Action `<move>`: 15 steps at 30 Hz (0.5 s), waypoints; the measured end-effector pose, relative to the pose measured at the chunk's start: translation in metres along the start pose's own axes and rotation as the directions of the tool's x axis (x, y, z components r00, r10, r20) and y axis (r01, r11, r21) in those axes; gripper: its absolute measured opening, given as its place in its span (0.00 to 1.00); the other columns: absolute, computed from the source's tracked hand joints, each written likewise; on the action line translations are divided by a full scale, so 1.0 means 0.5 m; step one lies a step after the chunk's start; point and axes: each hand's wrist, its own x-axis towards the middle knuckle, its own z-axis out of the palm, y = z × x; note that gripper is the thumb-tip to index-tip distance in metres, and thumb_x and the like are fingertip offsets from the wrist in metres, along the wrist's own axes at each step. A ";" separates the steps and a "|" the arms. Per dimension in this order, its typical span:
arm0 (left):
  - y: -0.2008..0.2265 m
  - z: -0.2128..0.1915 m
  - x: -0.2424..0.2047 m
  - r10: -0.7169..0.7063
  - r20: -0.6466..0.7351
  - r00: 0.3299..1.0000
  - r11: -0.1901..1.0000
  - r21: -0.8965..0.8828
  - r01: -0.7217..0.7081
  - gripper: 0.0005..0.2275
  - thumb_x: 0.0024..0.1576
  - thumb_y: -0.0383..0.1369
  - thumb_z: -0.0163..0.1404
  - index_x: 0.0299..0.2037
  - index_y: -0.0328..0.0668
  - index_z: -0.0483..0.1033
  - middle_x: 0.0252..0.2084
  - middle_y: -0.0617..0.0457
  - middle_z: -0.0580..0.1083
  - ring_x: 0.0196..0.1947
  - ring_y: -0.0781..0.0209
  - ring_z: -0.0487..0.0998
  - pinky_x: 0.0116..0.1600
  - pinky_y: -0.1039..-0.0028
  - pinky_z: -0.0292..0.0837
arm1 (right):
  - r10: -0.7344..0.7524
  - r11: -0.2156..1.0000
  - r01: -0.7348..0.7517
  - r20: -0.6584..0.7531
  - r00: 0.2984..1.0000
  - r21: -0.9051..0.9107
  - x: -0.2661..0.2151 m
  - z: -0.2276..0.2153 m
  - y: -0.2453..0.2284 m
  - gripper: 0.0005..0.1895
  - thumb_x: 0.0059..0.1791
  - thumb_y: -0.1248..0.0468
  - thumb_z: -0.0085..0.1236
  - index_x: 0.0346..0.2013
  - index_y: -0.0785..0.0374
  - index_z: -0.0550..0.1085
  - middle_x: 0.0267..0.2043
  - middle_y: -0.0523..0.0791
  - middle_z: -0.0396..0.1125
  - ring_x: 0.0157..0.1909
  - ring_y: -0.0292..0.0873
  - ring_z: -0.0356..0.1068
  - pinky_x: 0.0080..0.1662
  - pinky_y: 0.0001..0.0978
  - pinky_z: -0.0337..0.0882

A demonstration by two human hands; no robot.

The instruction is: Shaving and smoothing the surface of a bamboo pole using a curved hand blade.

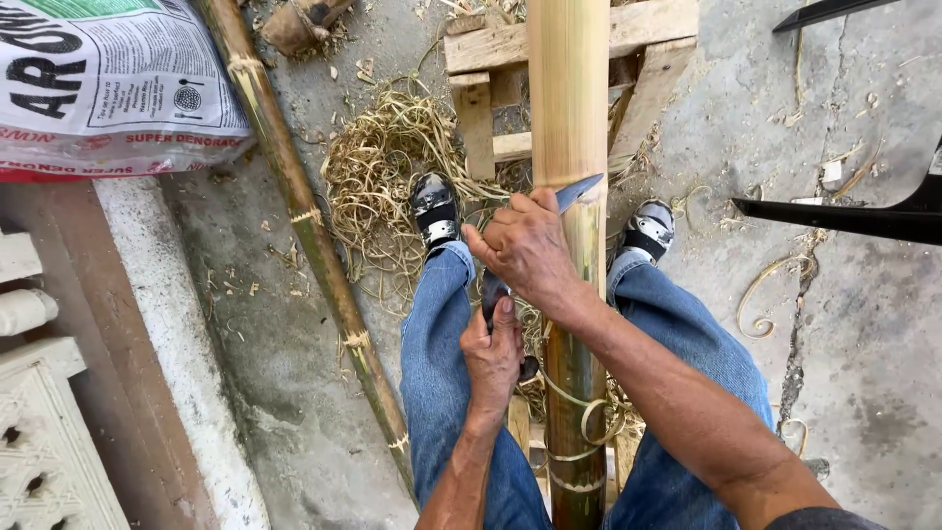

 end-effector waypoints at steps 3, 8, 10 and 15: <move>0.007 -0.003 -0.002 -0.060 -0.019 0.998 0.998 0.001 0.060 0.17 0.63 0.45 0.50 0.35 0.37 0.71 0.19 0.58 0.67 0.15 0.72 0.65 0.17 0.77 0.60 | 0.059 0.996 -0.065 0.101 0.993 0.055 -0.021 0.023 -0.015 0.23 0.51 0.54 0.64 0.14 0.61 0.75 0.18 0.43 0.65 0.31 0.44 0.61 0.47 0.44 0.60; 0.007 -0.021 -0.068 -0.073 -0.048 0.996 0.997 0.019 0.074 0.17 0.63 0.46 0.49 0.33 0.38 0.71 0.17 0.57 0.67 0.13 0.71 0.65 0.16 0.75 0.61 | 0.063 0.997 -0.059 0.075 0.995 -0.057 -0.063 0.041 -0.033 0.23 0.49 0.51 0.62 0.13 0.59 0.75 0.19 0.46 0.66 0.33 0.45 0.62 0.51 0.49 0.59; -0.009 -0.051 -0.068 -0.100 -0.039 0.994 0.994 0.040 0.101 0.17 0.62 0.46 0.49 0.32 0.38 0.71 0.16 0.56 0.67 0.12 0.69 0.65 0.16 0.75 0.60 | 0.132 0.973 -0.105 0.125 0.983 -0.207 -0.067 0.046 -0.046 0.24 0.47 0.49 0.62 0.12 0.59 0.76 0.17 0.47 0.66 0.31 0.45 0.62 0.52 0.54 0.59; -0.035 -0.049 -0.054 -0.086 -0.061 0.994 0.994 0.064 0.090 0.20 0.65 0.47 0.47 0.28 0.37 0.69 0.16 0.57 0.66 0.13 0.69 0.65 0.17 0.75 0.59 | 0.138 0.986 -0.159 0.299 0.944 0.046 -0.081 0.030 -0.045 0.25 0.51 0.48 0.60 0.14 0.57 0.77 0.18 0.43 0.67 0.30 0.44 0.60 0.47 0.46 0.58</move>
